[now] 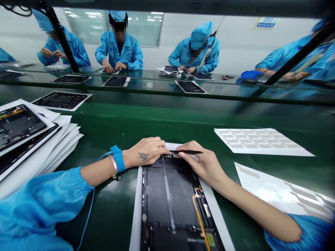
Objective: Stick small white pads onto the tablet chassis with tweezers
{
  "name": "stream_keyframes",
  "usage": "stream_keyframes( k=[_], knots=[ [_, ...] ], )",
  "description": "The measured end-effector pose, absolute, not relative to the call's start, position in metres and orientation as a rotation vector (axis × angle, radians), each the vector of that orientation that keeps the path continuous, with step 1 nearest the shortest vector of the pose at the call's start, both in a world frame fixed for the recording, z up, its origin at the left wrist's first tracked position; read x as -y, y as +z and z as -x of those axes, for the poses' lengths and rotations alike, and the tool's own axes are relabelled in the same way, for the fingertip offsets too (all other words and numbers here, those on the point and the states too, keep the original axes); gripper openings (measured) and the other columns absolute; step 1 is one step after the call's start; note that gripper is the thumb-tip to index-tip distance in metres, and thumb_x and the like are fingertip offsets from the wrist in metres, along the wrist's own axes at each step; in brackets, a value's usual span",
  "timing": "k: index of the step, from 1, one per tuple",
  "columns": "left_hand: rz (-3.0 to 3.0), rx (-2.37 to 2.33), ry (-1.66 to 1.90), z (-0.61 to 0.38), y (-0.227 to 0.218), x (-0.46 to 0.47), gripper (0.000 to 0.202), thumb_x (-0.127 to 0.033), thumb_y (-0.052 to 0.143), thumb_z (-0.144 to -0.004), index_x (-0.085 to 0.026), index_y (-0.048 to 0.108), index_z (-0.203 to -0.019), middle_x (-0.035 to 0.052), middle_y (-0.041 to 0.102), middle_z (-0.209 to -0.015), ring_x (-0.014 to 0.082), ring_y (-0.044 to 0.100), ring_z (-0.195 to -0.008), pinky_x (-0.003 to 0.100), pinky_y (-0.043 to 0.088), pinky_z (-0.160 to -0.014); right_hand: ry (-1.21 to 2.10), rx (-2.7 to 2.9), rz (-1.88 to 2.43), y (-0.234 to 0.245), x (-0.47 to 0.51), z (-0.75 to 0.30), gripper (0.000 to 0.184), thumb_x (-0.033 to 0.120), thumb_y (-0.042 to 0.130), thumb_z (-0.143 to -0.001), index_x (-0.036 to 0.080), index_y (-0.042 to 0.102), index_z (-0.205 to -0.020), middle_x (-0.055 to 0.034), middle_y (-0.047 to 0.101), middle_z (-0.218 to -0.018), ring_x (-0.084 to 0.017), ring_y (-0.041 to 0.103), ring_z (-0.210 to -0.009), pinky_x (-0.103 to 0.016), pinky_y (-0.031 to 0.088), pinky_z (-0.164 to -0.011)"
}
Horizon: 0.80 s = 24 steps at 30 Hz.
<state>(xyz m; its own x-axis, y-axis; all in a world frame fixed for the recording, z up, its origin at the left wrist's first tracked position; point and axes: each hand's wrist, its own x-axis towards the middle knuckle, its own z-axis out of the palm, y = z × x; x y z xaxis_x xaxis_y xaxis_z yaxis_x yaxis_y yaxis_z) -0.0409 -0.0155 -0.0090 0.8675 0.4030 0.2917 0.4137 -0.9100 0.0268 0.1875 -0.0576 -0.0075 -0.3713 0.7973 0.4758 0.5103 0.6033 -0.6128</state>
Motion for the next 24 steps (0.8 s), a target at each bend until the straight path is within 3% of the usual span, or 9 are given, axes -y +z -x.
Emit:
stream_keyframes(
  k=[6, 10, 14, 18, 24],
  knots=[
    [2.982, 0.647, -0.438, 0.041, -0.01, 0.016, 0.024, -0.008, 0.046, -0.094, -0.017, 0.063, -0.109, 0.0042, 0.066, -0.105, 0.0169, 0.054, -0.088, 0.029, 0.046, -0.076, 0.489, 2.123, 0.935, -0.004, 0.065, -0.191, 0.018, 0.034, 0.055, -0.094, 0.024, 0.071, -0.093, -0.0073, 0.071, -0.085, -0.024, 0.065, -0.082, -0.039, 0.052, -0.076],
    [2.991, 0.584, -0.461, 0.04, -0.01, 0.017, 0.025, -0.005, 0.045, -0.093, -0.014, 0.062, -0.109, 0.005, 0.065, -0.114, 0.0176, 0.053, -0.091, 0.029, 0.044, -0.076, 0.602, 1.784, 1.278, -0.003, 0.069, -0.208, 0.029, 0.049, 0.059, -0.09, 0.023, 0.071, -0.087, -0.0071, 0.072, -0.088, -0.025, 0.068, -0.083, -0.038, 0.054, -0.077],
    [3.047, 0.57, -0.443, 0.039, -0.008, 0.017, 0.035, -0.003, 0.044, -0.092, -0.018, 0.059, -0.12, 0.0046, 0.063, -0.118, 0.0179, 0.052, -0.091, 0.03, 0.043, -0.076, 0.854, 1.413, 1.437, -0.008, 0.066, -0.223, 0.043, 0.063, 0.068, -0.078, 0.021, 0.069, -0.084, -0.0055, 0.07, -0.081, -0.025, 0.069, -0.078, -0.039, 0.057, -0.078],
    [3.034, 0.586, -0.397, 0.039, -0.008, 0.016, 0.038, -0.006, 0.044, -0.094, -0.024, 0.059, -0.125, 0.0048, 0.061, -0.119, 0.0184, 0.051, -0.092, 0.029, 0.041, -0.074, 0.962, 1.291, 1.462, -0.011, 0.06, -0.224, 0.051, 0.068, 0.074, -0.068, 0.019, 0.069, -0.08, -0.0051, 0.068, -0.075, -0.023, 0.068, -0.075, -0.038, 0.059, -0.078],
    [3.014, 0.591, -0.317, 0.039, -0.005, 0.017, 0.043, -0.007, 0.045, -0.095, -0.028, 0.055, -0.132, 0.0044, 0.058, -0.119, 0.0185, 0.048, -0.089, 0.029, 0.039, -0.071, 1.017, 1.246, 1.456, -0.009, 0.062, -0.22, 0.054, 0.068, 0.077, -0.064, 0.017, 0.071, -0.081, -0.005, 0.069, -0.076, -0.021, 0.066, -0.075, -0.036, 0.057, -0.08]
  ],
)
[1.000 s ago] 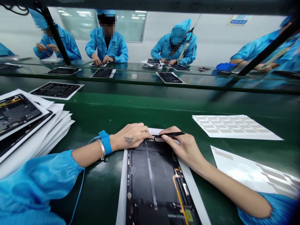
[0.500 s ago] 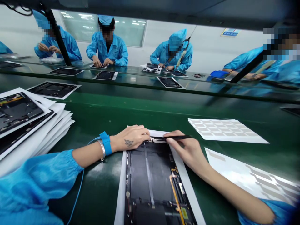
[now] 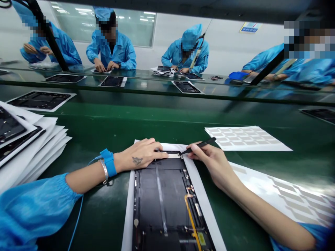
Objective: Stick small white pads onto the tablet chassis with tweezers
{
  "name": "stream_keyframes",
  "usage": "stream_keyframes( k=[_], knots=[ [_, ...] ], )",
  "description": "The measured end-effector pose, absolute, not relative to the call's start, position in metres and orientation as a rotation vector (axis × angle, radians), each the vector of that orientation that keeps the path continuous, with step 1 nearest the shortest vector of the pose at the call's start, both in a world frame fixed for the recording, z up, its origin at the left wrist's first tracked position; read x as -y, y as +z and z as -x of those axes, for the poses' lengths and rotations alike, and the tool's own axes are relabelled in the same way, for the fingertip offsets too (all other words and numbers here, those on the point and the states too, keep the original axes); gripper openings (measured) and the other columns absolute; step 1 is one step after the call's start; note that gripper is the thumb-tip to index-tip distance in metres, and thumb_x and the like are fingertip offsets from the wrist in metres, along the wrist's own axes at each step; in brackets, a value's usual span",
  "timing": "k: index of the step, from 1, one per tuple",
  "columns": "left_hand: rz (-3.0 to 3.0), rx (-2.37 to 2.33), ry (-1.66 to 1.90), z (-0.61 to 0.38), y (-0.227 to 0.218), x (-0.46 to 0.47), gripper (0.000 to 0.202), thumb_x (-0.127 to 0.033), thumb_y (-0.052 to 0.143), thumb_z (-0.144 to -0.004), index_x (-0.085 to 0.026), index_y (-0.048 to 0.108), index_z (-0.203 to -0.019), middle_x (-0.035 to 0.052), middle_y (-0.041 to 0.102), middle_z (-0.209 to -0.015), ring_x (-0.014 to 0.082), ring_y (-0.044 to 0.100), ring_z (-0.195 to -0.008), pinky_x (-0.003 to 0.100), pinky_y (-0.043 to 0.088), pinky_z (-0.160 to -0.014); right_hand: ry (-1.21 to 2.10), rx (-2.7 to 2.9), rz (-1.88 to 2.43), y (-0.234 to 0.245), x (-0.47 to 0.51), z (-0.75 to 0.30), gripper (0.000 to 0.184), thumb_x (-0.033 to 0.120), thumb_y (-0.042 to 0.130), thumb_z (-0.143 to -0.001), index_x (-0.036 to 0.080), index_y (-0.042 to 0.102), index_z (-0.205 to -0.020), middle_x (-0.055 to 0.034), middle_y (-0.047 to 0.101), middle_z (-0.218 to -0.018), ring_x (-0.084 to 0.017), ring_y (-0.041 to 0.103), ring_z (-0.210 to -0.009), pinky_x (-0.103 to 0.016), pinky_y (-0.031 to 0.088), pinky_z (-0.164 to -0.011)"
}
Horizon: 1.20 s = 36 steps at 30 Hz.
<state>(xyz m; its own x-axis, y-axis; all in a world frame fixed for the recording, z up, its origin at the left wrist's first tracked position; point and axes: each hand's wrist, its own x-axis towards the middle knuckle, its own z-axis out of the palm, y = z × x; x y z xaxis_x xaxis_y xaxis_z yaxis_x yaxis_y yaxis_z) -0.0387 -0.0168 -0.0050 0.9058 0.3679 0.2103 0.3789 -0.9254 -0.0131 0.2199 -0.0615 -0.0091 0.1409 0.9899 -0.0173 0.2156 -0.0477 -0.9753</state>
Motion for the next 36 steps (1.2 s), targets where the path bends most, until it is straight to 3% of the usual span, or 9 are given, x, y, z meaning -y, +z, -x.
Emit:
stream_keyframes(
  k=[12, 17, 20, 23, 26, 31, 36],
  knots=[
    [3.011, 0.627, -0.215, 0.039, 0.001, 0.019, 0.043, -0.009, 0.04, -0.097, -0.027, 0.054, -0.134, 0.0056, 0.058, -0.121, 0.019, 0.049, -0.094, 0.03, 0.041, -0.076, 0.962, 1.334, 1.457, -0.014, 0.057, -0.222, 0.057, 0.072, 0.071, -0.067, 0.017, 0.069, -0.079, -0.0051, 0.067, -0.072, -0.023, 0.067, -0.073, -0.041, 0.057, -0.078],
    [2.908, 0.608, 0.025, 0.028, 0.016, 0.026, 0.055, -0.007, 0.041, -0.094, -0.027, 0.041, -0.146, 0.0081, 0.056, -0.119, 0.0206, 0.05, -0.09, 0.031, 0.041, -0.071, 0.965, 1.246, 1.32, -0.014, 0.05, -0.223, 0.056, 0.07, 0.073, -0.067, 0.018, 0.071, -0.087, -0.0055, 0.068, -0.082, -0.022, 0.066, -0.076, -0.04, 0.06, -0.077],
    [2.819, 0.634, 0.089, 0.013, 0.021, 0.031, 0.06, -0.009, 0.041, -0.095, -0.031, 0.034, -0.15, 0.0088, 0.056, -0.113, 0.0207, 0.053, -0.086, 0.03, 0.041, -0.067, 0.91, 1.335, 1.286, -0.013, 0.049, -0.226, 0.052, 0.067, 0.068, -0.075, 0.019, 0.071, -0.094, -0.0076, 0.07, -0.094, -0.024, 0.066, -0.086, -0.041, 0.057, -0.083],
    [2.789, 0.641, 0.091, 0.007, 0.02, 0.03, 0.058, -0.011, 0.042, -0.096, -0.034, 0.037, -0.148, 0.0089, 0.058, -0.11, 0.0203, 0.056, -0.082, 0.03, 0.042, -0.064, 0.664, 1.587, 1.249, -0.005, 0.052, -0.229, 0.038, 0.057, 0.055, -0.089, 0.021, 0.066, -0.092, -0.0071, 0.069, -0.095, -0.024, 0.065, -0.09, -0.039, 0.053, -0.083],
    [2.859, 0.658, -0.014, 0.017, 0.01, 0.026, 0.043, -0.015, 0.044, -0.096, -0.025, 0.052, -0.137, 0.0084, 0.064, -0.106, 0.0209, 0.06, -0.085, 0.03, 0.047, -0.068, 0.447, 1.999, 1.159, 0.007, 0.051, -0.223, 0.022, 0.038, 0.047, -0.096, 0.022, 0.062, -0.093, -0.0054, 0.067, -0.085, -0.021, 0.064, -0.081, -0.034, 0.05, -0.075],
    [3.009, 0.815, -0.364, 0.041, -0.01, 0.018, 0.034, -0.007, 0.047, -0.089, -0.017, 0.066, -0.115, 0.0058, 0.07, -0.111, 0.0189, 0.064, -0.103, 0.028, 0.05, -0.087, 0.265, 2.619, 1.013, 0.015, 0.035, -0.194, 0.015, 0.014, 0.05, -0.089, 0.02, 0.062, -0.082, -0.0062, 0.06, -0.081, -0.021, 0.059, -0.079, -0.031, 0.045, -0.069],
    [3.026, 0.823, -0.456, 0.041, -0.013, 0.018, 0.028, -0.008, 0.048, -0.086, -0.017, 0.07, -0.101, 0.0045, 0.073, -0.097, 0.0201, 0.068, -0.09, 0.028, 0.05, -0.077, 0.274, 2.861, 0.984, 0.016, 0.022, -0.177, 0.015, 0.007, 0.052, -0.086, 0.018, 0.06, -0.08, -0.0054, 0.058, -0.081, -0.02, 0.056, -0.079, -0.03, 0.042, -0.07]
  ],
)
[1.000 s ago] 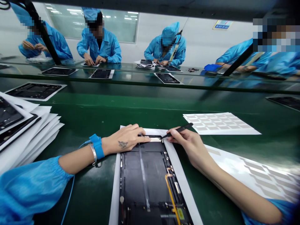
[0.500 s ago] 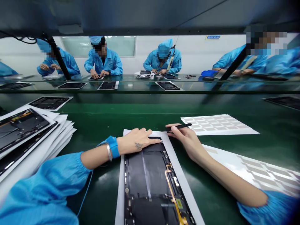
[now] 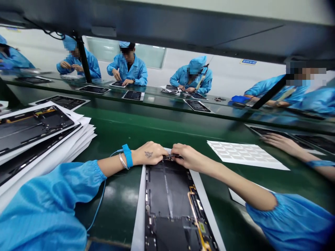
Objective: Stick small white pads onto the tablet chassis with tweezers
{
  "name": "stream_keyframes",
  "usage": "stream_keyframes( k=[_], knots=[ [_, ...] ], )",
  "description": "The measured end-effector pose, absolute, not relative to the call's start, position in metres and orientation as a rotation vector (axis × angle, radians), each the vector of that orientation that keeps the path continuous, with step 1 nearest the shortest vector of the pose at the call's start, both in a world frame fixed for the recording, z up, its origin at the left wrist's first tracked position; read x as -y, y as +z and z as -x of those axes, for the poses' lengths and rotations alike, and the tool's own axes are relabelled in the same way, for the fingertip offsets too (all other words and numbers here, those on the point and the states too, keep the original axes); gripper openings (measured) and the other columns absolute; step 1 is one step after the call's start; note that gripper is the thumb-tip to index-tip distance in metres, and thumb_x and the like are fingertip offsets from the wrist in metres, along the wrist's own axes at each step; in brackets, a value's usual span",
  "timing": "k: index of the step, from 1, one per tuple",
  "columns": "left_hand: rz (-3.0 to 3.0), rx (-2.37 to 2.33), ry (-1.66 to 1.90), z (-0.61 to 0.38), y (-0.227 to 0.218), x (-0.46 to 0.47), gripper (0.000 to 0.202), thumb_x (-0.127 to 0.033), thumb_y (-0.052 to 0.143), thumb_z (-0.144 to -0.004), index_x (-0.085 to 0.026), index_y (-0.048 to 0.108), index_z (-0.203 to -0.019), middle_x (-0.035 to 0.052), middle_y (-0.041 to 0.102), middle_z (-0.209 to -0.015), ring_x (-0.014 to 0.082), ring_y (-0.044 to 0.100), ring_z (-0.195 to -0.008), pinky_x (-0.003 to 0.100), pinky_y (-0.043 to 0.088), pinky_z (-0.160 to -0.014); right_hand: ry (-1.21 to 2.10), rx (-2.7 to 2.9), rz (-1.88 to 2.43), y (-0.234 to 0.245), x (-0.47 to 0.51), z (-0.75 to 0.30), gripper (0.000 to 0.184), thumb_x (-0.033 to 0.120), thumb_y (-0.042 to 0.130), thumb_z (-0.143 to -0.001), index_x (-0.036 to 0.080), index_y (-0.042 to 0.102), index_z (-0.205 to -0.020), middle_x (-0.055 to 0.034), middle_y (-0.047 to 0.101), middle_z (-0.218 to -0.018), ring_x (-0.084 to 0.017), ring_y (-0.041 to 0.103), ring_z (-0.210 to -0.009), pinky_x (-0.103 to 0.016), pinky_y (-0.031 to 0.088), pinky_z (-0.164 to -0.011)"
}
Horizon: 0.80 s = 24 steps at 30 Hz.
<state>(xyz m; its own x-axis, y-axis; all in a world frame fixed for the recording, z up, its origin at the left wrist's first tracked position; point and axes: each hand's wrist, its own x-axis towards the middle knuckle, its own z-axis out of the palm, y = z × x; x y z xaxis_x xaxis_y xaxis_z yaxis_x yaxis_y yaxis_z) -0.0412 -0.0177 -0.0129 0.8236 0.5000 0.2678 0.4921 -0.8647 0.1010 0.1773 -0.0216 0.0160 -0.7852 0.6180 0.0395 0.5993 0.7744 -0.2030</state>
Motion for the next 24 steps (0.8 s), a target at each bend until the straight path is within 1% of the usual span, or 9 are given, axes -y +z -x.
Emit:
stream_keyframes(
  k=[4, 7, 11, 14, 16, 18, 20, 22, 24],
  knots=[
    [-2.987, -0.802, 0.453, 0.039, -0.012, 0.017, 0.023, -0.008, 0.048, -0.085, -0.017, 0.069, -0.091, 0.0044, 0.073, -0.091, 0.0202, 0.067, -0.086, 0.028, 0.05, -0.074, 0.194, 3.01, 0.961, 0.024, 0.021, -0.171, 0.016, 0.004, 0.051, -0.084, 0.017, 0.061, -0.083, -0.0061, 0.057, -0.083, -0.02, 0.055, -0.079, -0.029, 0.041, -0.07],
    [-2.998, -0.788, 0.445, 0.039, -0.014, 0.017, 0.02, -0.009, 0.049, -0.085, -0.016, 0.068, -0.087, 0.0054, 0.072, -0.088, 0.0199, 0.066, -0.084, 0.028, 0.05, -0.076, 0.08, 3.113, 0.964, 0.029, 0.023, -0.166, 0.017, 0.004, 0.051, -0.083, 0.016, 0.062, -0.087, -0.0078, 0.058, -0.085, -0.02, 0.055, -0.077, -0.03, 0.04, -0.068],
    [-3.032, -0.764, 0.442, 0.04, -0.016, 0.017, 0.023, -0.009, 0.049, -0.086, -0.017, 0.068, -0.094, 0.0054, 0.072, -0.093, 0.0192, 0.066, -0.088, 0.028, 0.051, -0.078, -0.034, 3.182, 1.009, 0.03, 0.021, -0.177, 0.017, 0.004, 0.051, -0.082, 0.014, 0.063, -0.088, -0.0104, 0.06, -0.088, -0.021, 0.057, -0.074, -0.031, 0.04, -0.065],
    [-3.072, -0.739, 0.428, 0.04, -0.018, 0.017, 0.024, -0.009, 0.048, -0.087, -0.016, 0.069, -0.098, 0.0067, 0.072, -0.095, 0.0204, 0.066, -0.09, 0.029, 0.052, -0.075, 0.064, 3.104, 1.071, 0.027, 0.02, -0.195, 0.015, 0.006, 0.052, -0.083, 0.017, 0.063, -0.082, -0.0083, 0.06, -0.083, -0.021, 0.058, -0.072, -0.031, 0.042, -0.063],
    [-3.087, -0.737, 0.432, 0.04, -0.019, 0.017, 0.024, -0.009, 0.048, -0.087, -0.015, 0.069, -0.099, 0.0074, 0.072, -0.094, 0.0216, 0.066, -0.09, 0.029, 0.051, -0.072, 0.152, 2.945, 1.099, 0.024, 0.024, -0.205, 0.016, 0.01, 0.051, -0.086, 0.019, 0.063, -0.082, -0.0067, 0.06, -0.081, -0.021, 0.059, -0.074, -0.031, 0.045, -0.065],
    [-3.081, -0.749, 0.444, 0.039, -0.019, 0.016, 0.024, -0.009, 0.048, -0.087, -0.015, 0.069, -0.099, 0.0072, 0.073, -0.094, 0.022, 0.067, -0.09, 0.029, 0.051, -0.071, 0.234, 2.75, 1.083, 0.019, 0.032, -0.21, 0.019, 0.011, 0.049, -0.088, 0.02, 0.066, -0.088, -0.0067, 0.061, -0.084, -0.021, 0.06, -0.079, -0.032, 0.048, -0.069],
    [-3.066, -0.755, 0.446, 0.038, -0.02, 0.016, 0.024, -0.009, 0.049, -0.087, -0.015, 0.069, -0.098, 0.0067, 0.073, -0.094, 0.0221, 0.067, -0.091, 0.029, 0.051, -0.072, 0.318, 2.614, 1.031, 0.012, 0.043, -0.211, 0.024, 0.014, 0.048, -0.091, 0.021, 0.069, -0.099, -0.0077, 0.062, -0.089, -0.022, 0.061, -0.084, -0.034, 0.05, -0.074],
    [-3.057, -0.753, 0.443, 0.038, -0.019, 0.016, 0.024, -0.008, 0.049, -0.086, -0.015, 0.069, -0.098, 0.0066, 0.073, -0.094, 0.0221, 0.066, -0.091, 0.03, 0.051, -0.073, 0.376, 2.573, 0.986, 0.003, 0.053, -0.211, 0.026, 0.02, 0.05, -0.093, 0.022, 0.07, -0.11, -0.008, 0.062, -0.09, -0.022, 0.061, -0.085, -0.035, 0.051, -0.075],
    [-3.053, -0.751, 0.453, 0.038, -0.018, 0.016, 0.025, -0.008, 0.049, -0.086, -0.015, 0.069, -0.099, 0.0071, 0.072, -0.096, 0.0217, 0.066, -0.092, 0.029, 0.051, -0.075, 0.359, 2.561, 0.985, -0.005, 0.059, -0.214, 0.029, 0.026, 0.051, -0.095, 0.023, 0.069, -0.117, -0.0076, 0.06, -0.087, -0.022, 0.06, -0.083, -0.036, 0.051, -0.074]
  ],
)
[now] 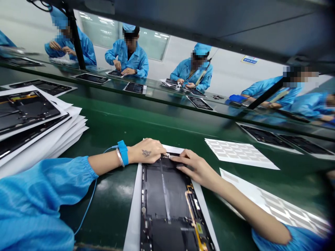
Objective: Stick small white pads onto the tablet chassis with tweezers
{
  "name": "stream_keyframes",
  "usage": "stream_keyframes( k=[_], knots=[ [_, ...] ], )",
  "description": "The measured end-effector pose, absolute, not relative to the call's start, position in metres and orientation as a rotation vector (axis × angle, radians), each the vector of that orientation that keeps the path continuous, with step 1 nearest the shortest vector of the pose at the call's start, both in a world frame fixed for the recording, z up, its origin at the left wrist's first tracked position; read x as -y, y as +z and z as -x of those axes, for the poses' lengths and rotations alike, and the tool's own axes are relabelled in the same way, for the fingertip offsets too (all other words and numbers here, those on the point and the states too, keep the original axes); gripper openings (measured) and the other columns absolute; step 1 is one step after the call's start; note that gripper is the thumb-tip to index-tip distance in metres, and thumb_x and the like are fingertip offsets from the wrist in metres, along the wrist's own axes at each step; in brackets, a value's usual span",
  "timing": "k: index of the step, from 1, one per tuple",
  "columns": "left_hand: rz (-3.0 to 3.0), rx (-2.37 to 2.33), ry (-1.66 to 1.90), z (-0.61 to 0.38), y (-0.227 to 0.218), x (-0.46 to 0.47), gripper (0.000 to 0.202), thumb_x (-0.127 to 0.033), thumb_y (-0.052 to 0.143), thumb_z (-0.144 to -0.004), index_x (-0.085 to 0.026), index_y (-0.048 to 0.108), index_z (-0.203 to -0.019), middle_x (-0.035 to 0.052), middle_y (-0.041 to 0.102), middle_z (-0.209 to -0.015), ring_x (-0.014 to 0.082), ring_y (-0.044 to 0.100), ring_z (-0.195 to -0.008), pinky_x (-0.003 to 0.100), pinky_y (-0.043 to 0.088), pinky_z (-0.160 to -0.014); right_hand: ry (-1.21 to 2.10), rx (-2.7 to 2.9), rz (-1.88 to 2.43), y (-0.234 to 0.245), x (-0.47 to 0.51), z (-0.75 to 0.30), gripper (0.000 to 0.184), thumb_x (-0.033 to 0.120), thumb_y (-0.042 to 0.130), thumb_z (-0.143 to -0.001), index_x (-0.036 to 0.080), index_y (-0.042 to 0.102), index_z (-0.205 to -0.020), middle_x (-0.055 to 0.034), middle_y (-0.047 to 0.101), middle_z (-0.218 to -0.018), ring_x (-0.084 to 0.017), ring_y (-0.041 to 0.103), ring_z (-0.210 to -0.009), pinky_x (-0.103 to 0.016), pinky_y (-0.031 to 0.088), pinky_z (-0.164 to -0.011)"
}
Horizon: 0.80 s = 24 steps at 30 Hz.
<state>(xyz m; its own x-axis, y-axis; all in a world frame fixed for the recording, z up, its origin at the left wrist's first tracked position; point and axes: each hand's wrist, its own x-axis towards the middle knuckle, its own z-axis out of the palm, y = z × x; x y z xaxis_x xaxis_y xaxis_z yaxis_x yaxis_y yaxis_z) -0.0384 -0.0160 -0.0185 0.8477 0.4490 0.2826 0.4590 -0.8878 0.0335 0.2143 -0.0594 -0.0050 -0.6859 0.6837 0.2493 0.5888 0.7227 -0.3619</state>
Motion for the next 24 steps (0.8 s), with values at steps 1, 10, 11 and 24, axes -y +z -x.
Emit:
stream_keyframes(
  k=[1, 10, 11, 24],
  knots=[
    [2.986, 0.733, -0.448, 0.039, -0.018, 0.016, 0.025, -0.008, 0.049, -0.087, -0.015, 0.069, -0.099, 0.0074, 0.072, -0.097, 0.0214, 0.065, -0.093, 0.029, 0.051, -0.076, 0.344, 2.551, 0.999, -0.008, 0.061, -0.217, 0.03, 0.027, 0.051, -0.095, 0.024, 0.07, -0.118, -0.0075, 0.059, -0.086, -0.022, 0.059, -0.082, -0.037, 0.05, -0.073],
    [3.034, 0.8, -0.471, 0.037, -0.016, 0.015, 0.03, -0.006, 0.045, -0.086, -0.017, 0.071, -0.098, 0.0059, 0.071, -0.093, 0.0194, 0.061, -0.09, 0.027, 0.049, -0.075, 0.517, 2.422, 1.17, -0.002, 0.054, -0.229, 0.026, 0.032, 0.051, -0.095, 0.023, 0.074, -0.105, -0.008, 0.064, -0.09, -0.024, 0.064, -0.087, -0.037, 0.053, -0.079],
    [3.06, 0.832, -0.516, 0.038, -0.017, 0.013, 0.032, -0.005, 0.046, -0.085, -0.017, 0.071, -0.099, 0.0053, 0.072, -0.094, 0.0188, 0.062, -0.091, 0.026, 0.049, -0.077, 0.522, 2.425, 1.169, -0.002, 0.054, -0.227, 0.026, 0.032, 0.052, -0.095, 0.023, 0.073, -0.105, -0.0082, 0.064, -0.091, -0.024, 0.064, -0.087, -0.037, 0.053, -0.08],
    [3.452, 1.305, -1.098, 0.046, -0.014, 0.002, 0.037, 0.002, 0.043, -0.076, -0.018, 0.054, -0.105, 0.0029, 0.076, -0.099, 0.0155, 0.071, -0.093, 0.024, 0.051, -0.078, 0.339, 2.561, 1.016, -0.008, 0.046, -0.197, 0.028, 0.024, 0.049, -0.095, 0.025, 0.071, -0.111, -0.0083, 0.063, -0.091, -0.025, 0.06, -0.088, -0.04, 0.051, -0.077]
  ],
)
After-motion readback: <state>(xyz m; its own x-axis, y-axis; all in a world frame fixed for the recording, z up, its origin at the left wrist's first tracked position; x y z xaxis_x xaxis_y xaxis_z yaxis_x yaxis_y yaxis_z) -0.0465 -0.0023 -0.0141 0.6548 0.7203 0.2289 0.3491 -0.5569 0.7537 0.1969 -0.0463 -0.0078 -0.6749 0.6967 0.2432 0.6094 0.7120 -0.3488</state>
